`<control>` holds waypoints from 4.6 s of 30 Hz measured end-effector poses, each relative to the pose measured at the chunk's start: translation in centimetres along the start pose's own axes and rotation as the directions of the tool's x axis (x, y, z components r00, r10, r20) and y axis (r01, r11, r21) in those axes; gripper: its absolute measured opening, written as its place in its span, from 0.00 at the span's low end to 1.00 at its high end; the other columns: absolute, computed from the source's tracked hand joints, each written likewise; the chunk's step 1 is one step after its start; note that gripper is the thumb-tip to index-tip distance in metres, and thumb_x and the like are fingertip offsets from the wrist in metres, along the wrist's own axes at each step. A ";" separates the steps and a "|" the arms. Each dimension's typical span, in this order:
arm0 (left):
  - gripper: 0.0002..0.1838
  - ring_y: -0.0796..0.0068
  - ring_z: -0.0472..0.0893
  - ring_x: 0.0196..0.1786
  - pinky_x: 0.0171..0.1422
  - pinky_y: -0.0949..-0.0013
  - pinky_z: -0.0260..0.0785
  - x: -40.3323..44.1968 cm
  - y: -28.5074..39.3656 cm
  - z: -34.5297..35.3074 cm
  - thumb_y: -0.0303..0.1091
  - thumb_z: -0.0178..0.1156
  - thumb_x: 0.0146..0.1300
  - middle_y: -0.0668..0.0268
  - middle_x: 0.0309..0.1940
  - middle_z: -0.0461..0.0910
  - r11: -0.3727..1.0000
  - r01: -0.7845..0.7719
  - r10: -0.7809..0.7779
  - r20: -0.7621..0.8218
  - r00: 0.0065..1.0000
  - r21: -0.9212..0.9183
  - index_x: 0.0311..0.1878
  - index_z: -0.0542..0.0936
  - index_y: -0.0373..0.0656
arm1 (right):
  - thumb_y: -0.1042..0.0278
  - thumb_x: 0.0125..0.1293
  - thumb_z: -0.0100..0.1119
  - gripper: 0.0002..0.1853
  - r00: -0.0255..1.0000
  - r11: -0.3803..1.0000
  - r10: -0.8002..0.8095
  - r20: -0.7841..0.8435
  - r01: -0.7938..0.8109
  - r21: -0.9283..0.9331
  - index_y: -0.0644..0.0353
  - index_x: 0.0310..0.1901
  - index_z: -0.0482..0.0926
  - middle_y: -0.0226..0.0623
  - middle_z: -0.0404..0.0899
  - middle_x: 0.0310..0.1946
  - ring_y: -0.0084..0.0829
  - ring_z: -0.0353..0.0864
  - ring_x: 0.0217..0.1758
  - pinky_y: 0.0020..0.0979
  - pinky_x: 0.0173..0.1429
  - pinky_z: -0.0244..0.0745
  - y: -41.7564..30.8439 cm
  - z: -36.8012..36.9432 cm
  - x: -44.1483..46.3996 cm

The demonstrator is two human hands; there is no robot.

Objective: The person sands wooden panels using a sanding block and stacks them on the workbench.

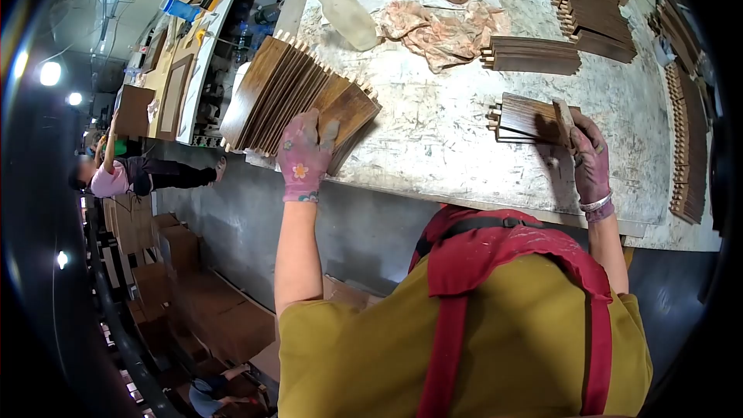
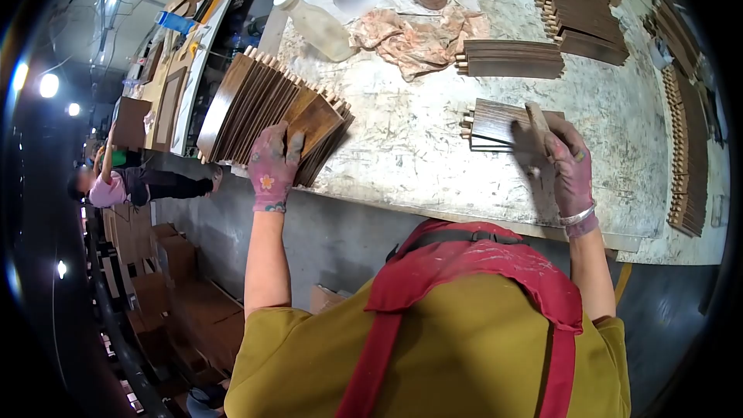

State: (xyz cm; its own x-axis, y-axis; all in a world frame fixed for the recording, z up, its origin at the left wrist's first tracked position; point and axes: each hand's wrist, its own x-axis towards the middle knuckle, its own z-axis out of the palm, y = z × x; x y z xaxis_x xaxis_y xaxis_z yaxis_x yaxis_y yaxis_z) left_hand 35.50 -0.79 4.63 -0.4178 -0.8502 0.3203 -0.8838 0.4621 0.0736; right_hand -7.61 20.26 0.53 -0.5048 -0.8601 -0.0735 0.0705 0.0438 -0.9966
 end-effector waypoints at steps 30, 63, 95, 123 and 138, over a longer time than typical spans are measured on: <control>0.45 0.59 0.75 0.56 0.60 0.56 0.69 1.7 20.9 5.3 0.57 0.69 0.53 0.58 0.53 0.75 0.824 -0.484 0.536 0.125 0.835 -0.296 0.67 0.70 0.38 | 0.59 0.65 0.67 0.21 0.992 0.859 0.115 -0.045 -0.076 0.506 0.62 0.54 0.78 0.34 0.81 0.43 0.22 0.80 0.43 0.26 0.45 0.80 -0.3 10.1 6.0; 0.20 0.59 0.79 0.54 0.56 0.58 0.72 1.3 3.7 -0.5 0.40 0.63 0.64 0.61 0.51 0.79 0.999 -0.015 0.012 -0.076 0.997 -0.038 0.58 0.80 0.45 | 0.57 0.74 0.56 0.20 0.956 0.927 0.091 -0.279 0.021 0.375 0.56 0.61 0.76 0.30 0.79 0.49 0.23 0.78 0.48 0.27 0.55 0.76 3.1 -6.9 4.9; 0.49 0.53 0.76 0.60 0.60 0.51 0.70 4.9 31.1 9.9 0.59 0.68 0.54 0.53 0.61 0.74 0.769 -0.521 0.626 0.274 0.730 -0.370 0.73 0.64 0.41 | 0.50 0.68 0.58 0.24 0.972 0.800 -0.056 -0.226 -0.092 -0.594 0.60 0.56 0.80 0.49 0.82 0.52 0.47 0.81 0.56 0.37 0.61 0.73 1.2 -6.3 0.5; 0.25 0.59 0.70 0.68 0.74 0.55 0.57 -1.3 32.3 15.6 0.44 0.55 0.68 0.60 0.63 0.74 0.586 -0.555 0.687 -0.002 0.727 -0.590 0.66 0.73 0.45 | 0.53 0.65 0.60 0.16 0.884 0.388 0.001 0.467 0.430 -0.815 0.49 0.50 0.82 0.45 0.82 0.42 0.48 0.82 0.43 0.44 0.53 0.76 -2.4 7.3 7.9; 0.35 0.54 0.65 0.73 0.75 0.50 0.58 -0.4 32.4 12.3 0.49 0.62 0.61 0.55 0.69 0.68 0.536 -0.679 0.752 -0.081 0.654 -0.502 0.70 0.69 0.42 | 0.56 0.65 0.61 0.16 0.770 0.292 -0.241 0.591 0.638 -0.712 0.52 0.50 0.81 0.44 0.76 0.39 0.48 0.79 0.41 0.45 0.45 0.75 -5.6 -0.8 6.1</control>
State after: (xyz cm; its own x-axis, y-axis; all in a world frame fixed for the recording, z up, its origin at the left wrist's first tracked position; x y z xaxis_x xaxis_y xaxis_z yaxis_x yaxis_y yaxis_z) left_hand 4.46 11.37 -4.73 -0.9211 -0.1880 0.3409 -0.0847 0.9515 0.2958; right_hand -11.75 15.17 5.64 0.1029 -0.9731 0.2063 -0.9145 -0.1741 -0.3651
